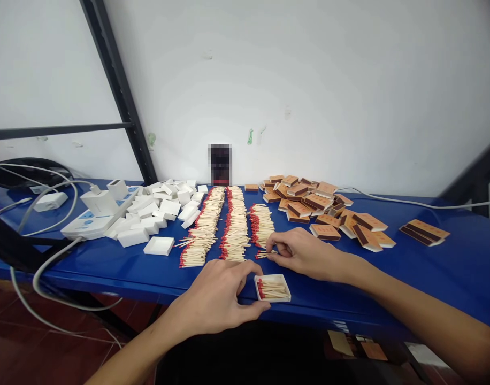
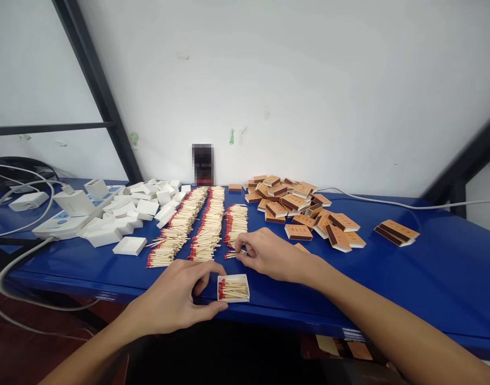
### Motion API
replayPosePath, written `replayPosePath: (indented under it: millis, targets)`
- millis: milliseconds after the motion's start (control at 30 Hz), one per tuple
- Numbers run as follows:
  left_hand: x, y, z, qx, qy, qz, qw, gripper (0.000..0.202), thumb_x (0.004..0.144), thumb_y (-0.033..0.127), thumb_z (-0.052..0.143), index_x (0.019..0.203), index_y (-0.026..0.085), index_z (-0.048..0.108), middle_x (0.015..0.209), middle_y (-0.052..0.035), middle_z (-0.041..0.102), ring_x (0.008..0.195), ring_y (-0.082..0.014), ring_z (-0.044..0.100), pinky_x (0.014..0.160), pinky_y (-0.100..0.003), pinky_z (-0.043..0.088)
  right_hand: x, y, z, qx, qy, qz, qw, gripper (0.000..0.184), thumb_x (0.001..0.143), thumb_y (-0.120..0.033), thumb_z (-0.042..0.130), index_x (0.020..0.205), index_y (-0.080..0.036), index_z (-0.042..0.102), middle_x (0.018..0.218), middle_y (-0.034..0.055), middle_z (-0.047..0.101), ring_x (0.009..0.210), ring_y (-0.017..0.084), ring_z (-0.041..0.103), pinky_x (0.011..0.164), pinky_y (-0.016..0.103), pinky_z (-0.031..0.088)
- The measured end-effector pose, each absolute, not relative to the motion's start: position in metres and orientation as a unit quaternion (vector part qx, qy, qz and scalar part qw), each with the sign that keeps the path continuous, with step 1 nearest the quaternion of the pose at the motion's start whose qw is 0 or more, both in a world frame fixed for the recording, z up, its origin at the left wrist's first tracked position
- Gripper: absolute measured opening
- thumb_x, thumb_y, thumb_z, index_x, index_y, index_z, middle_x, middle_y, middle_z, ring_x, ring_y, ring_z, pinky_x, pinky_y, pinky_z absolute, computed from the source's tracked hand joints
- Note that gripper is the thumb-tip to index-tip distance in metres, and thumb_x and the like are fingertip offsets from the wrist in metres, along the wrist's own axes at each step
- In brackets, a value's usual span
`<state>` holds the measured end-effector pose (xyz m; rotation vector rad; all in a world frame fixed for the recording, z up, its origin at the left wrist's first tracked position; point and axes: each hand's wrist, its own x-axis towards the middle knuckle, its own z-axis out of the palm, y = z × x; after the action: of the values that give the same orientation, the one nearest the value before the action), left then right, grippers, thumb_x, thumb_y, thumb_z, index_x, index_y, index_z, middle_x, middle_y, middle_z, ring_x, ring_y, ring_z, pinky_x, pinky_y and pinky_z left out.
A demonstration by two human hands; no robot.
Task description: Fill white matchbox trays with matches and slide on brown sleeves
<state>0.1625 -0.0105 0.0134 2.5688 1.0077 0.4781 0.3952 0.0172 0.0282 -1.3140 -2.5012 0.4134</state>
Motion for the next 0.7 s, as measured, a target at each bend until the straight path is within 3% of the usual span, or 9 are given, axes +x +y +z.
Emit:
replayPosePath:
  millis: [233,467,700]
  targets:
    - [0.1621,-0.0099,0.013,0.904,0.353,0.169,0.174,0.032,0.082,0.044,0.068,0.106,0.023,0.063,0.065,0.0062,0.051,0.057,-0.0132,0.049,0.058,-0.024,0.032,0.3937,0.0151,0.032,-0.452,-0.869,0.155,0.129,0.016,0.092,-0.027,0.052,0.083,-0.019,0.063,0.058,-0.0049,0.049,0.051,0.011,0.041,0.057,0.025,0.029]
    - [0.1625,-0.0097,0.0133,0.903,0.356,0.168,0.17,0.032,0.082,0.045,0.067,0.106,0.024,0.062,0.065,0.0063,0.05,0.058,-0.0133,0.049,0.058,-0.024,0.031,0.3979,0.0154,0.0274,-0.458,-0.874,0.13,0.094,0.019,0.096,-0.034,0.049,0.09,-0.021,0.061,0.069,-0.0007,0.057,0.059,0.014,0.047,0.058,0.026,0.03]
    - [0.1618,-0.0098,0.0125,0.902,0.355,0.172,0.173,0.033,0.082,0.045,0.067,0.106,0.024,0.063,0.065,0.0061,0.051,0.058,-0.0134,0.049,0.059,-0.025,0.032,0.3961,0.0134,0.0291,-0.445,-0.885,0.108,0.079,0.01,0.091,-0.025,0.052,0.085,-0.02,0.06,0.067,-0.0007,0.057,0.06,0.014,0.048,0.058,0.026,0.03]
